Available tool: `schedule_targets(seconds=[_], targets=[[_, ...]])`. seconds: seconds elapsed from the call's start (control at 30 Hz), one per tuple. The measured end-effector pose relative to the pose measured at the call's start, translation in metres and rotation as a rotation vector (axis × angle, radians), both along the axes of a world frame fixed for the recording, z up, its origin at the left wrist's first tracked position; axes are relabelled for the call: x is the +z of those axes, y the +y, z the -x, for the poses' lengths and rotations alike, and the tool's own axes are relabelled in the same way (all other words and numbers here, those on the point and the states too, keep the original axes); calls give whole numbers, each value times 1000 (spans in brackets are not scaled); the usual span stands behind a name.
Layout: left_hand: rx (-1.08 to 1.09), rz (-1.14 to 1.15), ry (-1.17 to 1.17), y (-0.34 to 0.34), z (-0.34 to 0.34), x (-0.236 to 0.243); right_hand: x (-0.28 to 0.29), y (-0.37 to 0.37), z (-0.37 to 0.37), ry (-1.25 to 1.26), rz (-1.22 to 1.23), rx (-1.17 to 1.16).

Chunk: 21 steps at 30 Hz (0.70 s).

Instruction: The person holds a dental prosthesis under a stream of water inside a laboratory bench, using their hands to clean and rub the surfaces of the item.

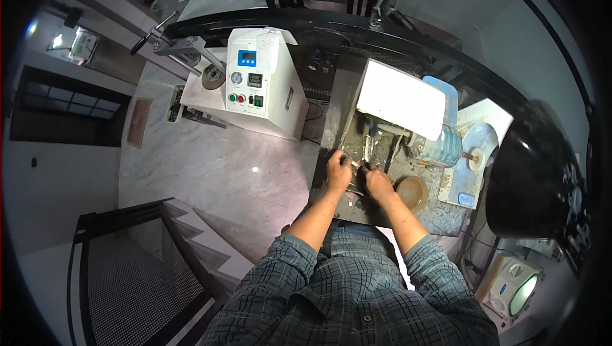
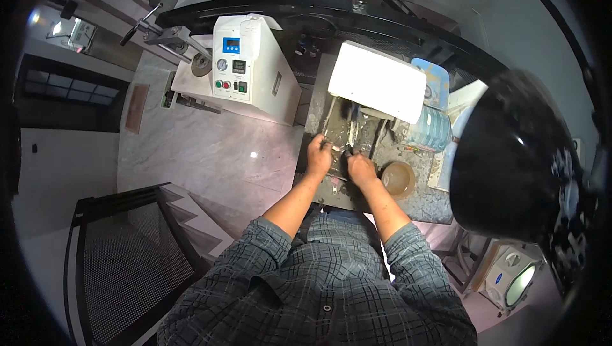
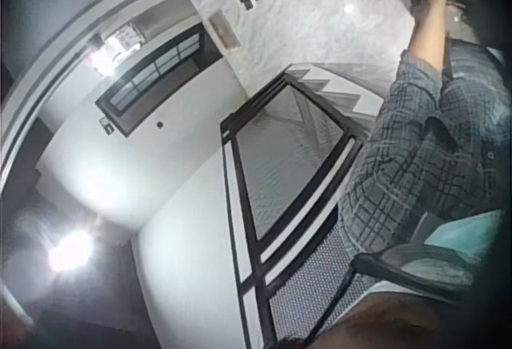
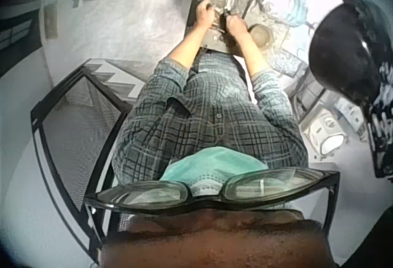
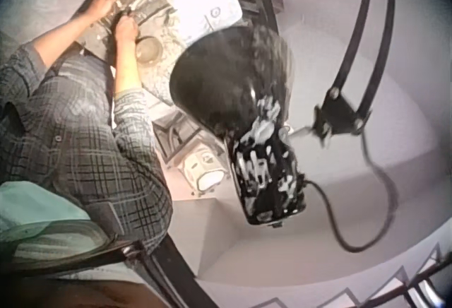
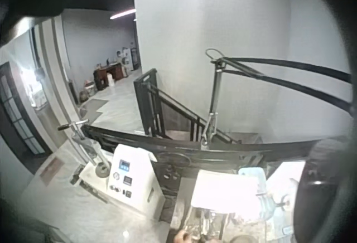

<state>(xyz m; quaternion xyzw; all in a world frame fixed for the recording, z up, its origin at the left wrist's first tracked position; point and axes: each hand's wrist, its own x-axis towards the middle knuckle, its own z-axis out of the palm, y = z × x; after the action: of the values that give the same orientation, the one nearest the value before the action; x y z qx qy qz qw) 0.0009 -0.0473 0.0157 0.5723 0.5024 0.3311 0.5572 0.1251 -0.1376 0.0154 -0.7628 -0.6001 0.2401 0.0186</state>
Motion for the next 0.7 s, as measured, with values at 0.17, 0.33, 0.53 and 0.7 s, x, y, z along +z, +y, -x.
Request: schedule_targets(seconds=[0.17, 0.33, 0.53, 0.7], targets=[[126, 110, -161, 9, 17, -8, -9, 2, 2, 225, -137, -82], [56, 266, -274, 17, 5, 10, -13, -3, -20, 380, -412, -214], [-8, 472, -234, 31, -1, 23, 52, 7, -28, 504, -476, -411], [-205, 351, -265, 43, -19, 10, 79, 10, -32, 676, -451, -634]])
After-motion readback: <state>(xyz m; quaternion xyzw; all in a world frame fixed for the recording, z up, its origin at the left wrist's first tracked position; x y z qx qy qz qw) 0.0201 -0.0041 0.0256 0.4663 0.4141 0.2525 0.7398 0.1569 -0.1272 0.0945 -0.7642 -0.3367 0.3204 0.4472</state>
